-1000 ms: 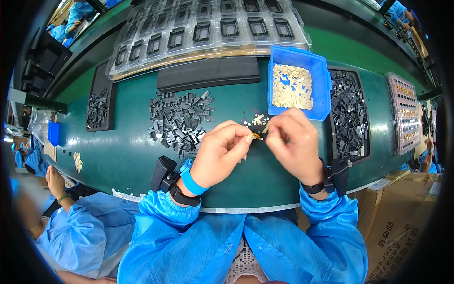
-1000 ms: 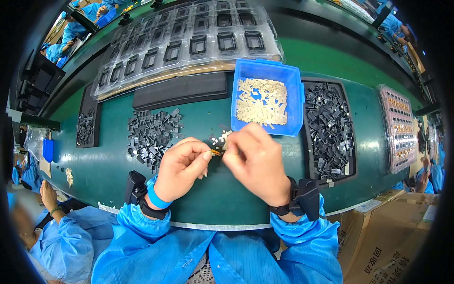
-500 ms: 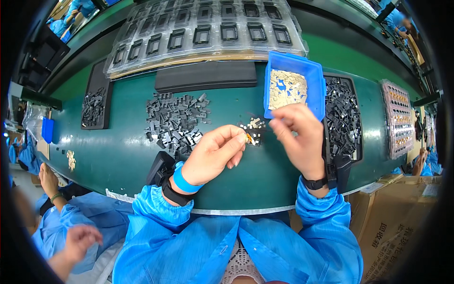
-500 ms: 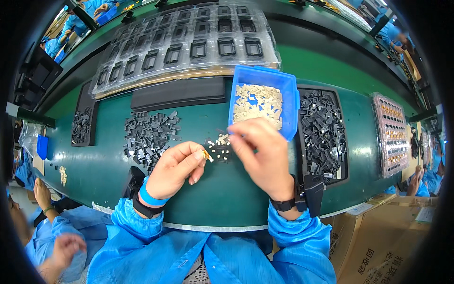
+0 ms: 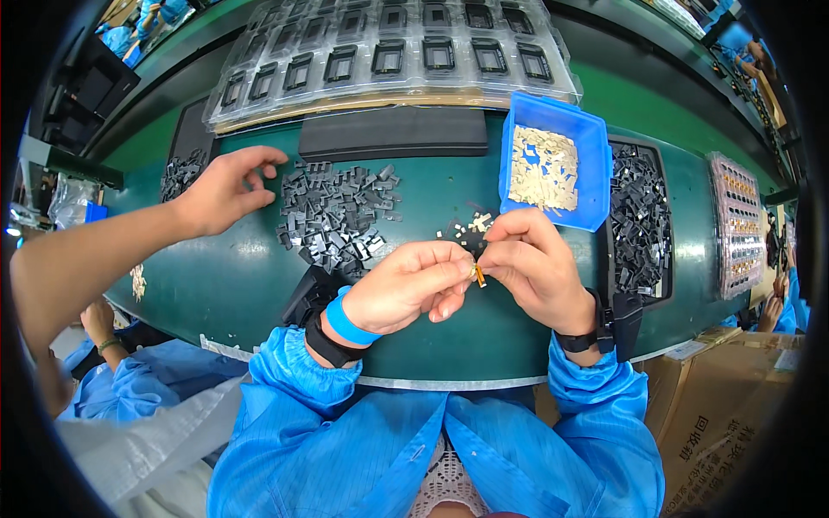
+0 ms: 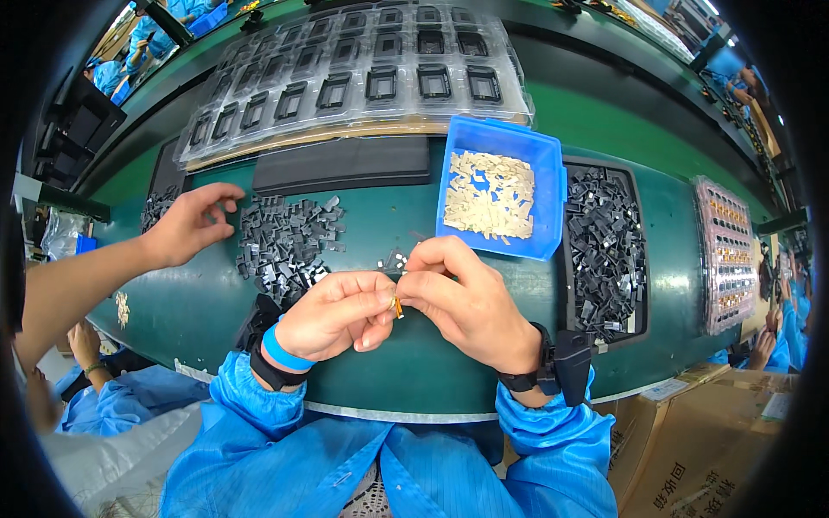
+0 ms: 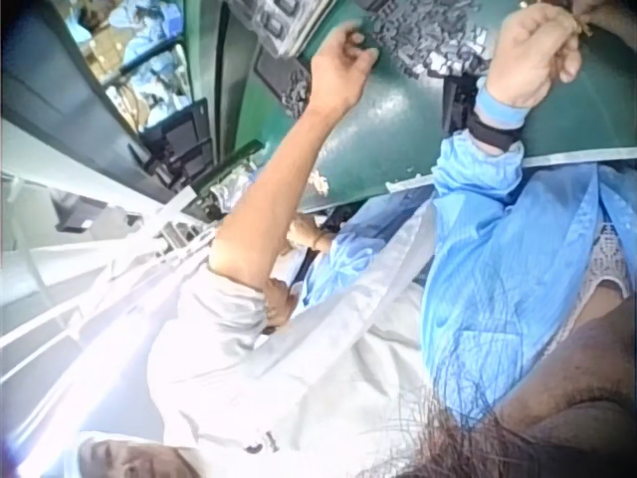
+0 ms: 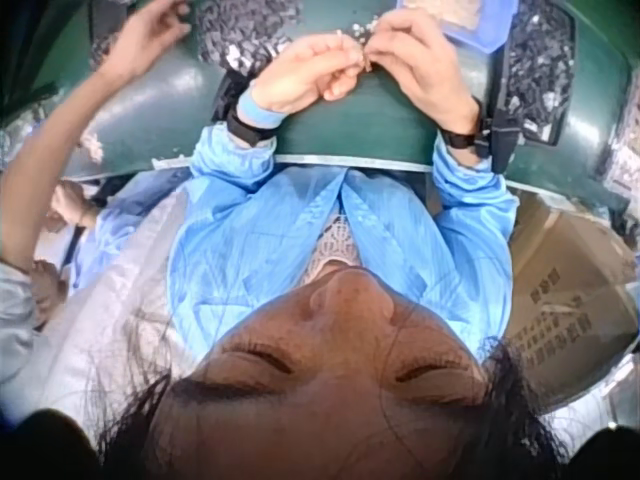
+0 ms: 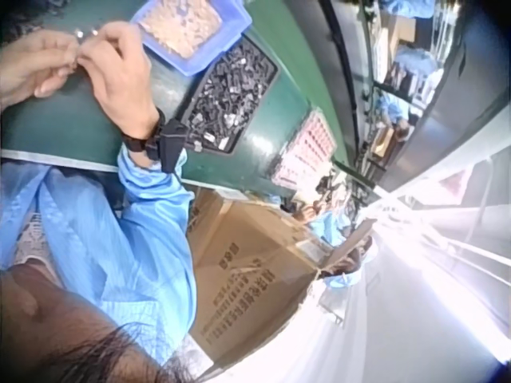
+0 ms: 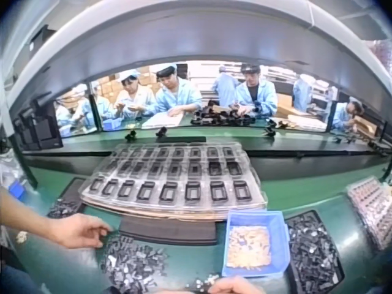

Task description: Assembling small electronic and plastic components on a production line.

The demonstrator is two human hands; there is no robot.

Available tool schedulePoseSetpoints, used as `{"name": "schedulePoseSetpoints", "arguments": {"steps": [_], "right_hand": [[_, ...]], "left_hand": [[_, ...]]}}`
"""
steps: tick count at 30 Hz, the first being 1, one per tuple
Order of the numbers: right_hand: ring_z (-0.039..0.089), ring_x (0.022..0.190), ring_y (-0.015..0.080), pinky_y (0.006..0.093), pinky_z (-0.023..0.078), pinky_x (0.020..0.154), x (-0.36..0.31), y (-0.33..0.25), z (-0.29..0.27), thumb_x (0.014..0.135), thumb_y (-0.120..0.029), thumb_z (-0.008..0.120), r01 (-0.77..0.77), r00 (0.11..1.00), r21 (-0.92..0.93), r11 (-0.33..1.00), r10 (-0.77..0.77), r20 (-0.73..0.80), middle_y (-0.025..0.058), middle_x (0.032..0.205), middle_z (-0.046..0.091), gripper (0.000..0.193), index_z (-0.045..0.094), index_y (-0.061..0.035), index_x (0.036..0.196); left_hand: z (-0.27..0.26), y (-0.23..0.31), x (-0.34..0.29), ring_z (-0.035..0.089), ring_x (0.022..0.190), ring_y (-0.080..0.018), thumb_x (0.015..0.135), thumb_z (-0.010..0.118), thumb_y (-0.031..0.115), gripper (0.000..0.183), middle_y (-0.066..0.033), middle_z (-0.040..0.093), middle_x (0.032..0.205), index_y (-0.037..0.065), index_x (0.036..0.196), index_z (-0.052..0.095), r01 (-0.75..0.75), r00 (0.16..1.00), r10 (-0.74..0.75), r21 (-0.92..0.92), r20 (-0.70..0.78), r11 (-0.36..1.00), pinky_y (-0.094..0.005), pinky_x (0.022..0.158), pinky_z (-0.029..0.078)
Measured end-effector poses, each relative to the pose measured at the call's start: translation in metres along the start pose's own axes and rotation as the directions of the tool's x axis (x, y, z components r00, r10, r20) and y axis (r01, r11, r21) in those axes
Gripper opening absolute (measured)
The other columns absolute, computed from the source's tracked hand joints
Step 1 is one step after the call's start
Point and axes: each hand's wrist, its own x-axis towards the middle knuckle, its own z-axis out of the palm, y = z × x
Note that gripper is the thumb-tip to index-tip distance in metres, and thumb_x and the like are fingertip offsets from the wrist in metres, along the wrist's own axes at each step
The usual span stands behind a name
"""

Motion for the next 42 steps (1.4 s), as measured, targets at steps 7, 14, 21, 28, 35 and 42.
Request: {"name": "schedulePoseSetpoints", "arguments": {"steps": [7,14,21,28,35,42], "right_hand": [[0.054,0.077,0.0227,0.0289,0.046,0.062,-0.001,0.001,0.002,0.071,-0.002,0.069,-0.018,1.000,0.033,0.999,0.017,0.018,0.0094,0.090,0.049,0.017,0.058,-0.0032,0.085],[0.051,0.076,0.0209,0.0274,0.045,0.064,-0.003,0.003,0.003,0.075,0.001,0.065,-0.007,1.000,0.074,0.997,0.009,-0.027,0.0100,0.091,0.044,0.015,0.057,-0.0043,0.086],[0.050,0.077,0.0203,0.0281,0.045,0.065,-0.005,0.001,0.008,0.077,0.001,0.064,0.027,0.997,0.186,0.982,-0.014,-0.071,0.0102,0.093,0.043,0.014,0.056,-0.0043,0.087],[0.051,0.080,0.0214,0.0288,0.046,0.066,-0.006,0.001,0.009,0.075,0.000,0.066,0.045,0.997,0.174,0.984,-0.034,-0.067,0.0109,0.093,0.044,0.015,0.056,-0.0044,0.085],[0.052,0.081,0.0226,0.0300,0.046,0.068,-0.004,0.001,0.011,0.075,-0.001,0.066,0.049,0.997,0.167,0.985,-0.038,-0.066,0.0108,0.091,0.045,0.014,0.055,-0.0044,0.083],[0.052,0.079,0.0233,0.0300,0.045,0.070,-0.004,0.001,0.009,0.076,-0.001,0.065,0.053,0.993,0.157,0.986,-0.036,-0.113,0.0108,0.091,0.045,0.014,0.053,-0.0034,0.084]], "left_hand": [[0.000,0.000,0.001,0.048,0.055,-0.0062,0.092,0.048,0.018,0.016,0.0007,0.051,0.066,0.004,0.088,0.053,0.006,1.000,-0.005,0.024,-0.006,1.000,-0.0186,0.047,0.036],[0.006,0.002,0.000,0.050,0.061,-0.0089,0.092,0.050,0.016,0.016,-0.0011,0.050,0.072,0.001,0.092,0.055,-0.152,0.982,0.176,0.251,-0.075,0.956,-0.0211,0.052,0.039],[0.005,-0.013,0.004,0.054,0.072,-0.0093,0.075,0.069,0.000,0.016,-0.0048,0.051,0.091,0.001,0.090,0.062,-0.561,0.751,0.660,0.541,0.013,0.627,-0.0210,0.062,0.045],[0.010,-0.006,0.000,0.053,0.067,-0.0101,0.072,0.072,0.003,0.013,-0.0055,0.052,0.088,0.003,0.082,0.064,-0.551,0.679,0.726,0.730,0.109,0.406,-0.0237,0.060,0.044],[0.009,-0.007,-0.003,0.052,0.073,-0.0122,0.069,0.074,0.003,0.013,-0.0062,0.053,0.088,0.003,0.077,0.064,-0.519,0.698,0.714,0.728,0.058,0.448,-0.0245,0.065,0.044],[0.009,-0.003,-0.001,0.054,0.072,-0.0122,0.071,0.071,0.001,0.010,-0.0057,0.053,0.085,0.003,0.079,0.064,-0.540,0.654,0.740,0.782,0.157,0.311,-0.0239,0.061,0.044]]}}
